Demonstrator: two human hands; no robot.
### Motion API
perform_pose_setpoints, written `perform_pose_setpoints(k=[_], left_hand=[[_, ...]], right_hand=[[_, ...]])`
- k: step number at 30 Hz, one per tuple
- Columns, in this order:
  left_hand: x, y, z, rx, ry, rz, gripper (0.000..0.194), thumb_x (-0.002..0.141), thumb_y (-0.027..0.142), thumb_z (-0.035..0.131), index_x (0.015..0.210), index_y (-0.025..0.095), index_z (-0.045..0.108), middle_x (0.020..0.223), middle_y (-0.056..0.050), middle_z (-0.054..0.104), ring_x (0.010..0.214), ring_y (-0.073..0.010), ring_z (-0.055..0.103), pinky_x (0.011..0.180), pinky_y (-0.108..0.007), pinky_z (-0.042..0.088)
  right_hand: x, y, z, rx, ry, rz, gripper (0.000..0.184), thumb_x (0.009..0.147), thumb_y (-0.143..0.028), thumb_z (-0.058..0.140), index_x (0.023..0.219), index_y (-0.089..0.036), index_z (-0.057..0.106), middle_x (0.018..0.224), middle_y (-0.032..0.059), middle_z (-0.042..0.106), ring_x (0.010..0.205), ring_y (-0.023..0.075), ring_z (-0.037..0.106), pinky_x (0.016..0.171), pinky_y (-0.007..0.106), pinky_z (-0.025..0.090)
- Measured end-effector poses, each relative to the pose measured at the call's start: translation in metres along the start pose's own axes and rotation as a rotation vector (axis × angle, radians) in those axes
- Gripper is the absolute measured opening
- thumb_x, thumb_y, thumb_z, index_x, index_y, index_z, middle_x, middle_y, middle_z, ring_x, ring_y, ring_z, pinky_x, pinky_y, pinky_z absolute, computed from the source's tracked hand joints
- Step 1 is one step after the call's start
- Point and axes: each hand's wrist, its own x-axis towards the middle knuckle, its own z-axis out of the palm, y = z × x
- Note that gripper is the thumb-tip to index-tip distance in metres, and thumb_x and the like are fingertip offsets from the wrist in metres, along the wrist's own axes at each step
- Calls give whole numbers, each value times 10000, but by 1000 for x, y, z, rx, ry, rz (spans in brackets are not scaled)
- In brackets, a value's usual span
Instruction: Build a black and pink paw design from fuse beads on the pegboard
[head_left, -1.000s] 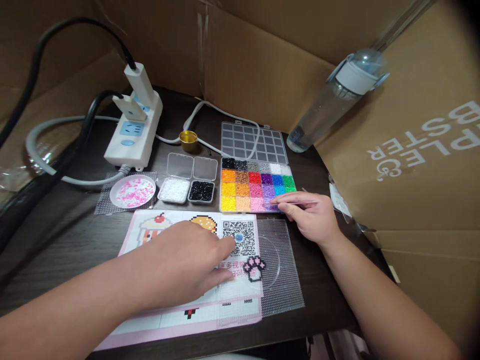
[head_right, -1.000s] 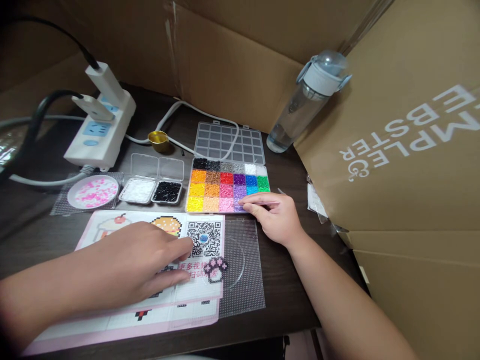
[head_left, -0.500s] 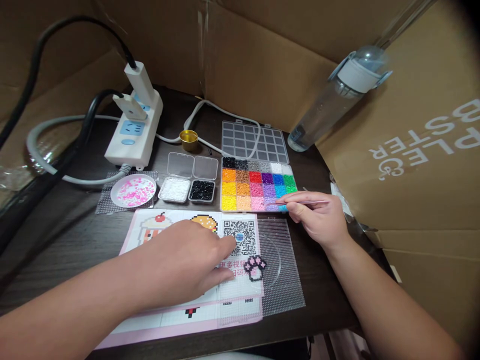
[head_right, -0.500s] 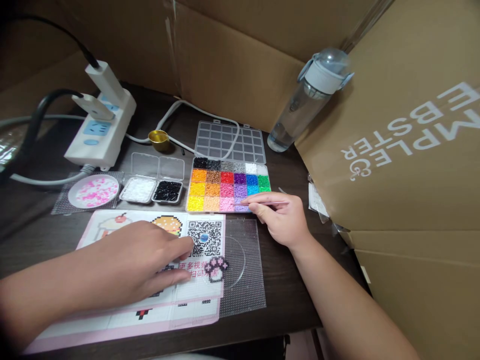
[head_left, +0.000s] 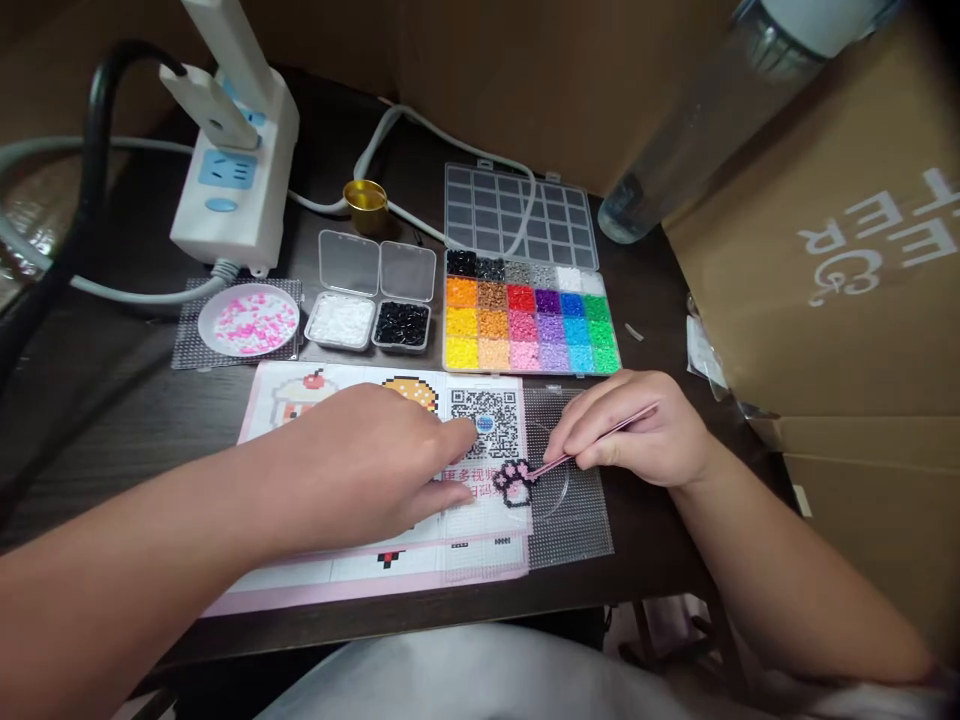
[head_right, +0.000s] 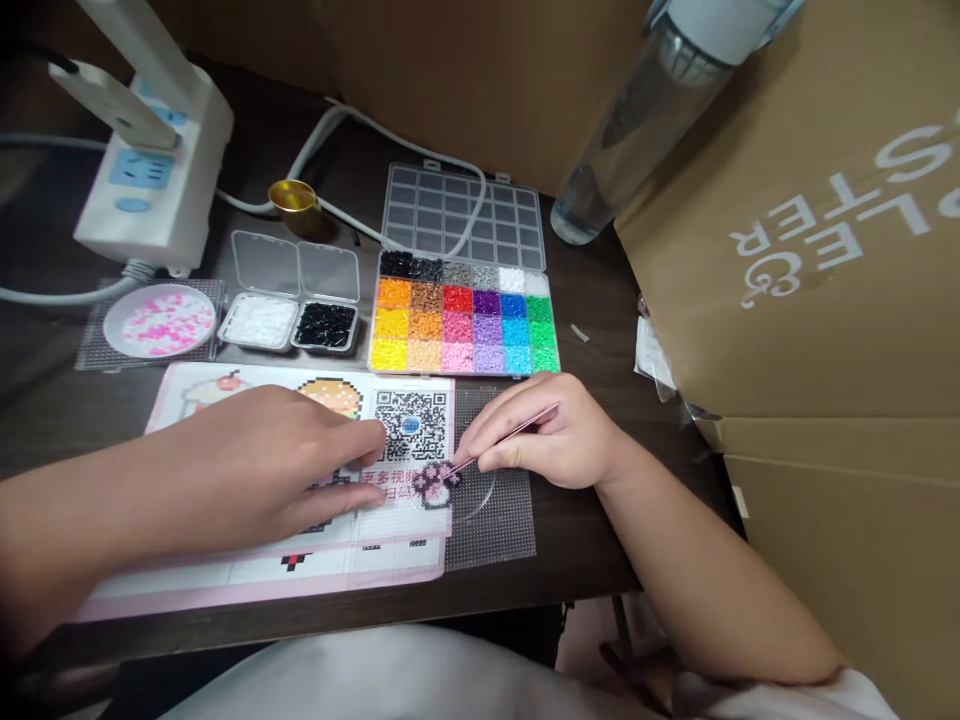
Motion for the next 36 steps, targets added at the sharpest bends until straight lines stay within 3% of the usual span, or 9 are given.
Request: perform_pose_setpoints(k=[14,21,28,36], left_hand=[[-1,0,-3,-25,-19,-16,284,954,489,588,828,234,580,615,-22,589,516,-177,430,518,-312,176],[1,-1,2,-80,42,-11,296,927,488,633,790,231,582,582,-4,542,498,-154,372,531,-310,167],[0,-1,0,-13,-7,-12,301,950,502,588,831,226,602,629,-26,599,523,-164,428,528,-311,183],[0,0,0,-43,27,-11,295,937,500,610,812,234,597,607,-18,585,509,-169,435,519,-312,181]], right_hand=[[-1,1,10,-14,-26,66,145,783,-50,844,891,-146,856,860,121,841,729,182,814,671,213,663],[-1,0,10,-35,-24,82,123,793,-57,835,884,-137,855,850,126,840,720,183,813,657,209,658],[-1,-1,10,-50,-25,98,111,798,-76,835,883,-145,855,850,121,840,717,183,811,651,213,657],[-1,-2,10,-69,-23,111,102,803,-85,833,883,-145,854,848,119,840,715,180,809,640,207,649]])
